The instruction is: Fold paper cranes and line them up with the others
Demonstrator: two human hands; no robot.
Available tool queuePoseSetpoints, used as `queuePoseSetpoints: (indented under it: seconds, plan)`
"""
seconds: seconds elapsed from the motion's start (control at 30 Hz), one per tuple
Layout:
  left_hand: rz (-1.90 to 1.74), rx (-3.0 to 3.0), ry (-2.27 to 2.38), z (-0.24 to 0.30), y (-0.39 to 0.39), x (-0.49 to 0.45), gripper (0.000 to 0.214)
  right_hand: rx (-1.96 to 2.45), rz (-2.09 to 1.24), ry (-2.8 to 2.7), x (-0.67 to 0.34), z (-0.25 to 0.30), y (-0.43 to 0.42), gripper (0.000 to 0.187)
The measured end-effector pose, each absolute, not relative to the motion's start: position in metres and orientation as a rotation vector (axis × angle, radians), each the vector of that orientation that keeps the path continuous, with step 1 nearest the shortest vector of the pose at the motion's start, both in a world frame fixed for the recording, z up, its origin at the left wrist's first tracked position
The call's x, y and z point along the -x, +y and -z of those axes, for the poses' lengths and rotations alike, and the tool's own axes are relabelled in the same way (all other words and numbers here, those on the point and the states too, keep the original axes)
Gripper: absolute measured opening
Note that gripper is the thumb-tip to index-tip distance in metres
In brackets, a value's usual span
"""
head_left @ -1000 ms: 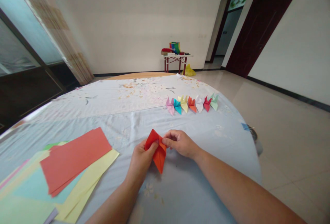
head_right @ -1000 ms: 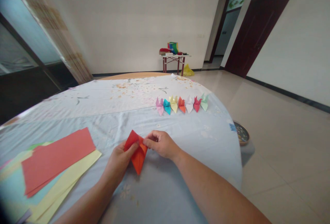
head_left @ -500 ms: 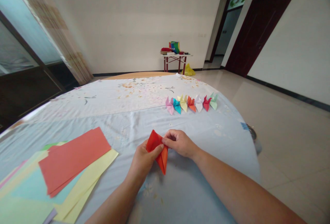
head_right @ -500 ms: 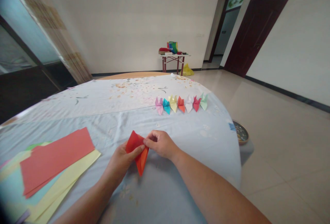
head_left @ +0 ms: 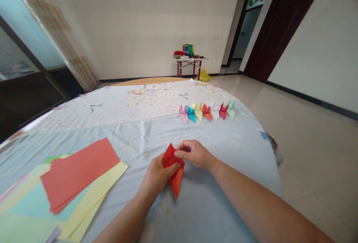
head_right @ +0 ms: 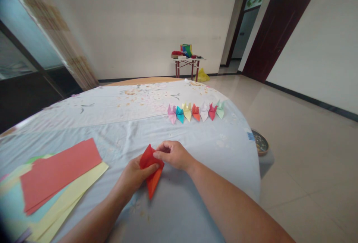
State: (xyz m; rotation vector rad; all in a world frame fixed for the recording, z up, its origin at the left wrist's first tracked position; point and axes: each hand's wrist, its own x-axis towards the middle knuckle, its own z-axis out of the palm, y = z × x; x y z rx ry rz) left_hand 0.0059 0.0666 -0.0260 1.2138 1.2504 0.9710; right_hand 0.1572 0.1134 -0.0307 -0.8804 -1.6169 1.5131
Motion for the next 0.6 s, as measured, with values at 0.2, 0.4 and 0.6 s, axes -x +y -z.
queuePoseSetpoints:
  seconds: [0.2, 0.4, 0.6]
  plan:
    - [-0.923, -1.248, 1.279, 0.021, 0.065, -0.008, 0.011, 0.862, -1.550, -1.599, -0.158, 0.031, 0.114, 0.027]
    - [-0.978, -1.347, 1.341, 0.019, 0.061, -0.009, 0.005, 0.949, -1.312, -1.710, -0.157, 0.022, 0.105, 0.028]
    - [-1.026, -1.606, 1.543, 0.010, 0.055, -0.009, 0.010, 0.958, -0.776, -1.859, -0.152, 0.011, 0.093, 0.007]
